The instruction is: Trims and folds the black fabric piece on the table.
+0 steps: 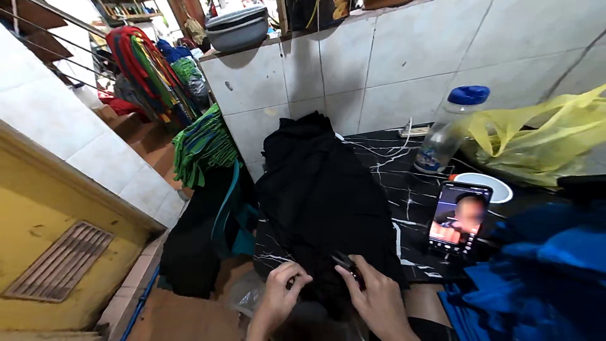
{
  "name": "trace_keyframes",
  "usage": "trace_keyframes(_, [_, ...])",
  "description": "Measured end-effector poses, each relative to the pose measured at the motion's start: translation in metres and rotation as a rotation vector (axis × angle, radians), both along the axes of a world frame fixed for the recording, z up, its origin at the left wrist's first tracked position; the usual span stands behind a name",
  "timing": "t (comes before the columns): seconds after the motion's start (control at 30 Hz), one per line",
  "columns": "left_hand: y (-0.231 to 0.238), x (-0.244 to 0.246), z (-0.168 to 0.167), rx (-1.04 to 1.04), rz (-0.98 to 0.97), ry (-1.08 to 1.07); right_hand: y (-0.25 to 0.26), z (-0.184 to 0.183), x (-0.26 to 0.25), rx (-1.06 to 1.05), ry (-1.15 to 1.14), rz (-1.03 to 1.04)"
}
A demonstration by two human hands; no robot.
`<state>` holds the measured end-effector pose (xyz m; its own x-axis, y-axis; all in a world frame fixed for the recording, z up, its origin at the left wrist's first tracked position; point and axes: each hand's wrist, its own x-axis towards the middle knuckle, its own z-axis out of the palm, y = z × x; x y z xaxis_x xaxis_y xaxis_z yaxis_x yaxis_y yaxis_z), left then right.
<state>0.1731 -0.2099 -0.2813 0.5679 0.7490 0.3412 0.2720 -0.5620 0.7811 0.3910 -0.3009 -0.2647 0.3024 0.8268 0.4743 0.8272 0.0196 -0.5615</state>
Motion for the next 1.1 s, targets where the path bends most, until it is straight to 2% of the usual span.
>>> trace_keyframes(0.07, [0.004, 0.001, 0.006, 0.013, 0.034, 0.142, 0.001, -0.002, 0.003, 0.020, 0.024, -0.026])
trace_keyframes(0.23, [-0.004, 0.048, 0.009, 0.239, 0.292, 0.093, -0.006, -0.007, 0.002, -0.034, -0.043, -0.019])
trace_keyframes(0.27, [-0.004, 0.050, 0.012, 0.248, 0.353, 0.080, -0.012, -0.003, 0.008, -0.071, -0.063, -0.031])
trace_keyframes(0.33, [-0.003, 0.048, 0.023, 0.130, 0.418, 0.051, -0.025, 0.011, 0.032, -0.198, -0.002, -0.064])
trace_keyframes(0.4, [-0.001, 0.050, 0.035, -0.109, 0.315, -0.081, -0.029, 0.018, 0.061, -0.262, 0.246, -0.060])
trace_keyframes(0.43, [-0.001, 0.055, 0.040, -0.196, 0.224, -0.173, -0.027, 0.018, 0.071, -0.206, 0.431, -0.029])
trace_keyframes(0.5, [0.000, 0.066, 0.049, -0.221, 0.049, -0.235, -0.020, 0.025, 0.077, 0.031, 0.787, 0.011])
trace_keyframes(0.57, [0.005, 0.075, 0.053, -0.115, -0.003, -0.212, -0.014, 0.036, 0.077, 0.213, 0.887, 0.046])
trace_keyframes(0.67, [0.011, 0.077, 0.047, 0.159, 0.063, -0.004, -0.015, 0.030, 0.081, 0.183, 0.638, 0.130])
trace_keyframes(0.77, [0.006, 0.072, 0.030, 0.217, -0.033, 0.388, -0.021, 0.005, 0.084, -0.134, 0.193, 0.160])
trace_keyframes(0.83, [0.001, 0.071, 0.014, 0.225, -0.012, 0.358, -0.024, -0.004, 0.082, -0.300, 0.045, 0.190])
trace_keyframes(0.87, [-0.002, 0.072, 0.008, 0.241, 0.022, 0.284, -0.025, -0.008, 0.081, -0.315, 0.015, 0.188])
trace_keyframes(0.97, [-0.005, 0.075, 0.006, 0.223, 0.040, 0.158, -0.026, -0.016, 0.084, -0.184, 0.013, 0.187])
trace_keyframes(1.1, [-0.007, 0.092, 0.011, 0.295, 0.086, 0.276, -0.023, -0.007, 0.081, -0.072, 0.151, 0.178])
